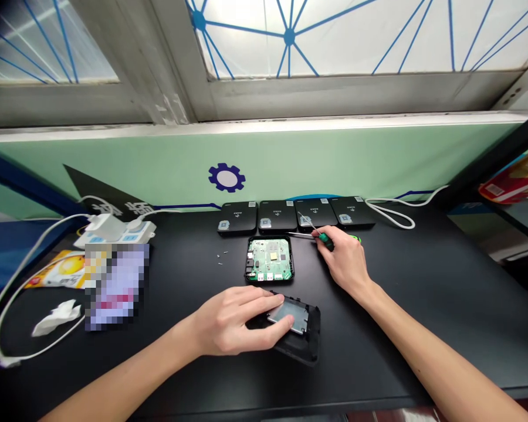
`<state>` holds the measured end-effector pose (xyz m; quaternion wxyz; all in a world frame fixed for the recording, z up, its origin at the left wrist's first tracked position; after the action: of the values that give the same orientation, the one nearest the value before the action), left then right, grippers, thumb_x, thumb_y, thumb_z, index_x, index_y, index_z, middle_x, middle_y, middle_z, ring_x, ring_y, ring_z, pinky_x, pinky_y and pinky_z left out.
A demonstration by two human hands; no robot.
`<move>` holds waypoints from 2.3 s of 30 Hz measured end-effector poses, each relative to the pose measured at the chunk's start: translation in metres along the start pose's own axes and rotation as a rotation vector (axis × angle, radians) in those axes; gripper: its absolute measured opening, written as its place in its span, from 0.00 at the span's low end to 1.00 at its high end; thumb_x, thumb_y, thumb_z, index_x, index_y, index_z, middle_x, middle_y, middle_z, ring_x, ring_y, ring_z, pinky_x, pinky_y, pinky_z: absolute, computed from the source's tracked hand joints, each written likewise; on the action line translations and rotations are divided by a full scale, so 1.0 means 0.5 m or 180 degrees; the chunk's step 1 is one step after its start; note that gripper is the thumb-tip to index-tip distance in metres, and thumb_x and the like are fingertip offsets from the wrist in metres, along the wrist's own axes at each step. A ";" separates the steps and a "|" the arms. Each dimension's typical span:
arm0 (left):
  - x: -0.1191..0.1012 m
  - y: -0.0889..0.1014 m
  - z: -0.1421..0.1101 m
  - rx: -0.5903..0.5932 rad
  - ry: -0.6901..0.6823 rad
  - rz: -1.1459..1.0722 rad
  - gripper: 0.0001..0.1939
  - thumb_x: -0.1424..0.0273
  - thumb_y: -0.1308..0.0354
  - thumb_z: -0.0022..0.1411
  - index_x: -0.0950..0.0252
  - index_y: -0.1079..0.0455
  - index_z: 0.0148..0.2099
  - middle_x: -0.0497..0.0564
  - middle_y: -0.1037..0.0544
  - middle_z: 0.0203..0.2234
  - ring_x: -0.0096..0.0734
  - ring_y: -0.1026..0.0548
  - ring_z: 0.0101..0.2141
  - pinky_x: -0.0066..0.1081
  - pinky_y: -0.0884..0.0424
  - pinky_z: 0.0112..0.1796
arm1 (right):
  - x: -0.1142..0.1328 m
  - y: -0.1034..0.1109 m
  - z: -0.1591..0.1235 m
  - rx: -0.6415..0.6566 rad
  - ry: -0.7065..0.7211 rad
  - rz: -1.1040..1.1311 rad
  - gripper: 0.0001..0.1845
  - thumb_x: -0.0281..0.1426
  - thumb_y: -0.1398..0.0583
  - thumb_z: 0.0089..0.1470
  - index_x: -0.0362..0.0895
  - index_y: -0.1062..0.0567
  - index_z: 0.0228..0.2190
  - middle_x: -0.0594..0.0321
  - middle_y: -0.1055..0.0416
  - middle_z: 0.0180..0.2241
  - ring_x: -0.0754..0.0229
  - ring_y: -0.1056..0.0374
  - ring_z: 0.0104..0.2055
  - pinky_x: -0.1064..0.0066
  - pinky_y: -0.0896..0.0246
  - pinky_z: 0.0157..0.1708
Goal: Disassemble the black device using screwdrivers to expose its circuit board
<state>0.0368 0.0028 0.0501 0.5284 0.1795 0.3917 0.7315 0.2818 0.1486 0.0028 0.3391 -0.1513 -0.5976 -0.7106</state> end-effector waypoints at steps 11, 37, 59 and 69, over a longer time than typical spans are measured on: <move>-0.006 -0.002 -0.004 0.0457 -0.0455 0.0440 0.21 0.57 0.46 0.81 0.68 0.21 0.57 0.59 0.17 0.36 0.38 0.23 0.29 0.37 0.25 0.28 | 0.074 0.017 -0.023 -0.0224 0.0126 0.0374 0.14 0.43 0.38 0.73 0.47 0.17 0.43 0.57 0.18 0.44 0.55 0.23 0.43 0.62 0.28 0.47; 0.035 -0.018 -0.002 0.0834 0.0305 0.0083 0.22 0.57 0.35 0.76 0.71 0.23 0.59 0.58 0.20 0.43 0.44 0.21 0.40 0.43 0.24 0.45 | 0.076 0.008 -0.043 -0.0259 -0.0015 -0.0078 0.12 0.41 0.37 0.67 0.49 0.17 0.44 0.57 0.22 0.45 0.55 0.26 0.36 0.60 0.33 0.39; 0.047 -0.017 0.002 0.0717 0.0721 -0.0195 0.21 0.58 0.33 0.75 0.69 0.23 0.60 0.62 0.20 0.50 0.49 0.23 0.48 0.46 0.21 0.50 | 0.076 -0.001 -0.045 -0.0112 0.0053 -0.0356 0.11 0.41 0.36 0.65 0.51 0.18 0.45 0.60 0.21 0.41 0.55 0.26 0.36 0.65 0.37 0.34; 0.041 -0.024 0.003 0.0825 0.0777 -0.0046 0.21 0.56 0.36 0.79 0.69 0.24 0.61 0.63 0.19 0.51 0.50 0.22 0.47 0.47 0.21 0.51 | 0.087 0.001 -0.045 -0.0165 0.0090 -0.0550 0.13 0.39 0.37 0.63 0.50 0.17 0.46 0.59 0.21 0.43 0.55 0.25 0.36 0.65 0.37 0.32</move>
<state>0.0375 0.0235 0.0388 0.4546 0.1532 0.5453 0.6874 0.2549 0.1141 0.0244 0.2809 -0.0978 -0.5850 -0.7545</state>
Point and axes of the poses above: each hand's wrist, its own z-axis towards the middle knuckle, its own y-axis out of the back of the hand, x = y × z, the point moved 6 cm from there along z, towards the middle knuckle
